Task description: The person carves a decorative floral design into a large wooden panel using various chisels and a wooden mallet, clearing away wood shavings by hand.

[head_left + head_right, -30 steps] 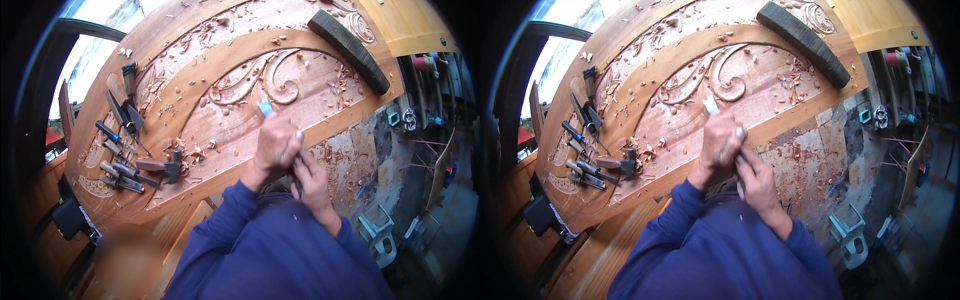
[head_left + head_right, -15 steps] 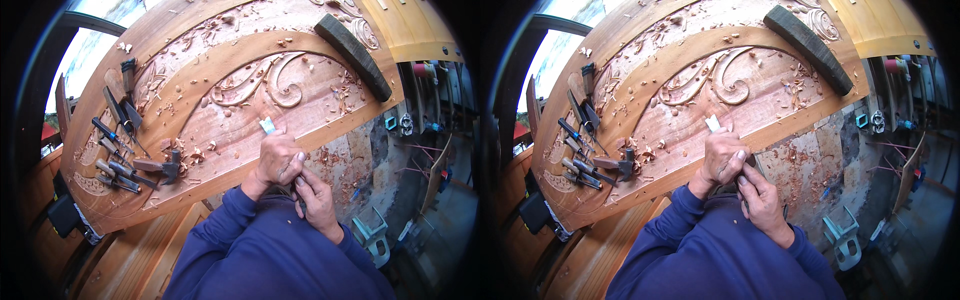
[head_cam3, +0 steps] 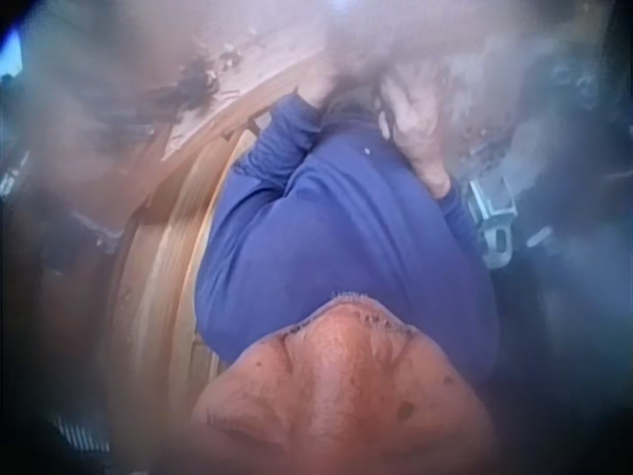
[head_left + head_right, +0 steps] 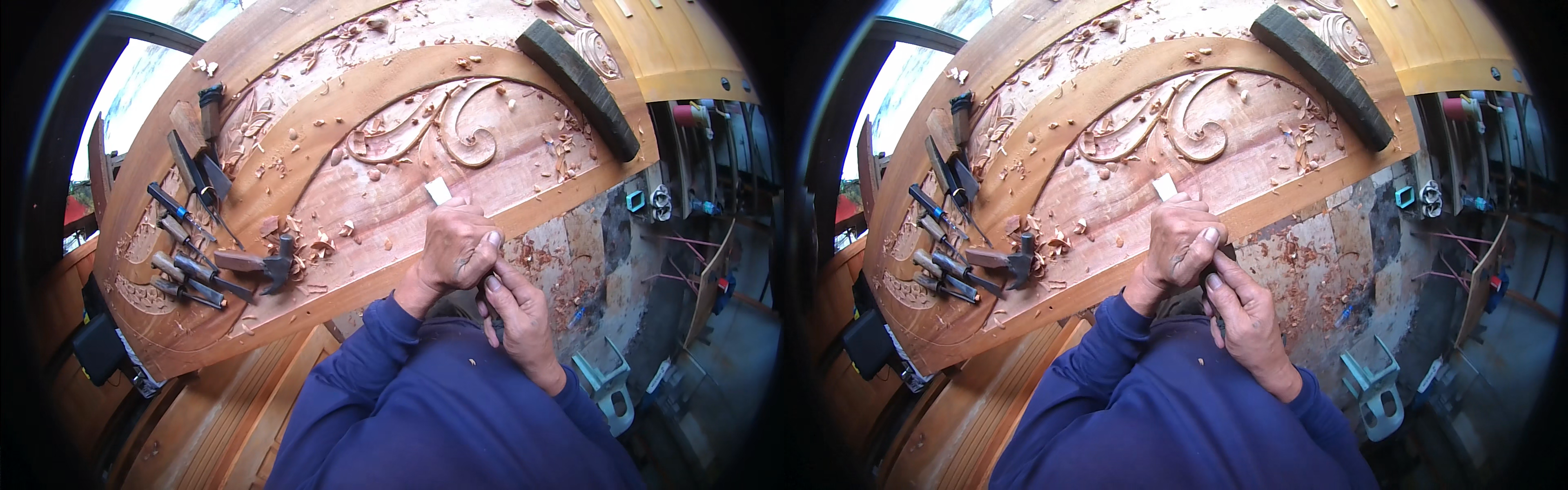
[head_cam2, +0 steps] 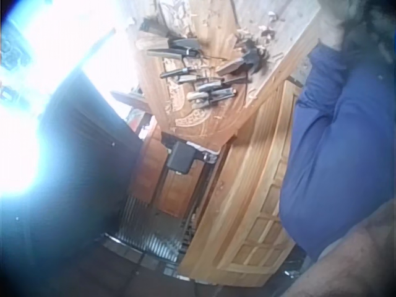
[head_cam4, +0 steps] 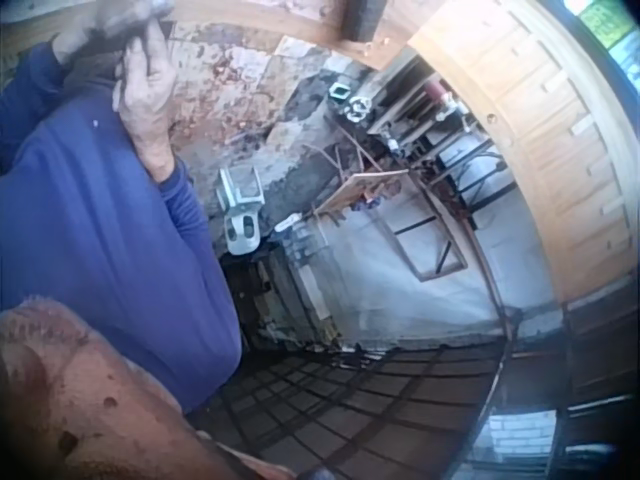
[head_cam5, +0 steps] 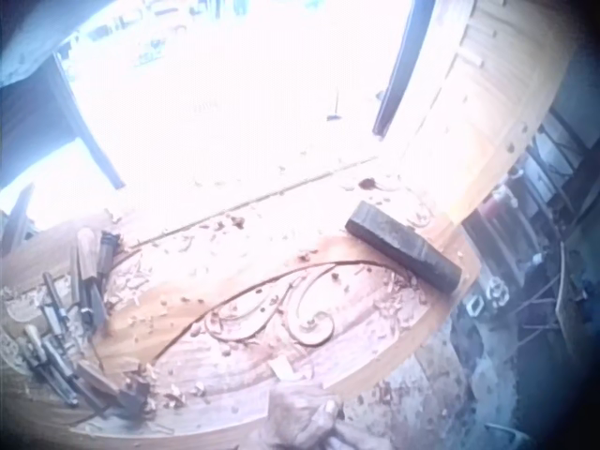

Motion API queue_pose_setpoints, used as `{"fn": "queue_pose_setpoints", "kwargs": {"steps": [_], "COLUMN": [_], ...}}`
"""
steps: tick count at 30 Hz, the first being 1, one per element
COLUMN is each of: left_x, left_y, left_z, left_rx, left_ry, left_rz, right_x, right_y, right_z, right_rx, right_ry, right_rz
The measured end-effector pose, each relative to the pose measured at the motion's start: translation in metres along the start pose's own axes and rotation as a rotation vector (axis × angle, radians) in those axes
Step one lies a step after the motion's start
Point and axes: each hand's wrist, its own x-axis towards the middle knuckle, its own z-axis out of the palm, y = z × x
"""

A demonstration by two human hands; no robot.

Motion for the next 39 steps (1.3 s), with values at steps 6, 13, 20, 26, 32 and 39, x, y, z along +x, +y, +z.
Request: {"fn": "queue_pose_setpoints", "kwargs": {"steps": [6,13,20,26,32,39], "left_x": [0.017,0.006,0.009,0.072,0.016,-0.001], "left_y": [-0.013,0.002,-0.013,-0.005,0.029,0.022], "left_z": [-0.006,-0.007,-0.006,-0.024,0.022,0.030], "left_rx": [-0.006,-0.038,0.032,0.177,0.203,0.164], "left_ry": [-0.004,0.011,0.003,0.086,-0.102,-0.103], "left_rz": [-0.005,0.005,0.075,0.307,0.309,0.084], "right_x": [0.023,0.002,0.016,0.051,-0.004,-0.001], "right_y": [0.006,0.000,0.012,0.000,0.052,0.034], "right_z": [0.003,0.007,0.006,0.005,-0.069,-0.077], "right_rx": [0.057,0.032,0.071,0.187,0.120,0.061], "right_ry": [0.037,0.029,0.037,-0.011,-0.038,-0.114], "right_rz": [-0.065,-0.041,-0.056,-0.396,-0.360,-0.028]}}
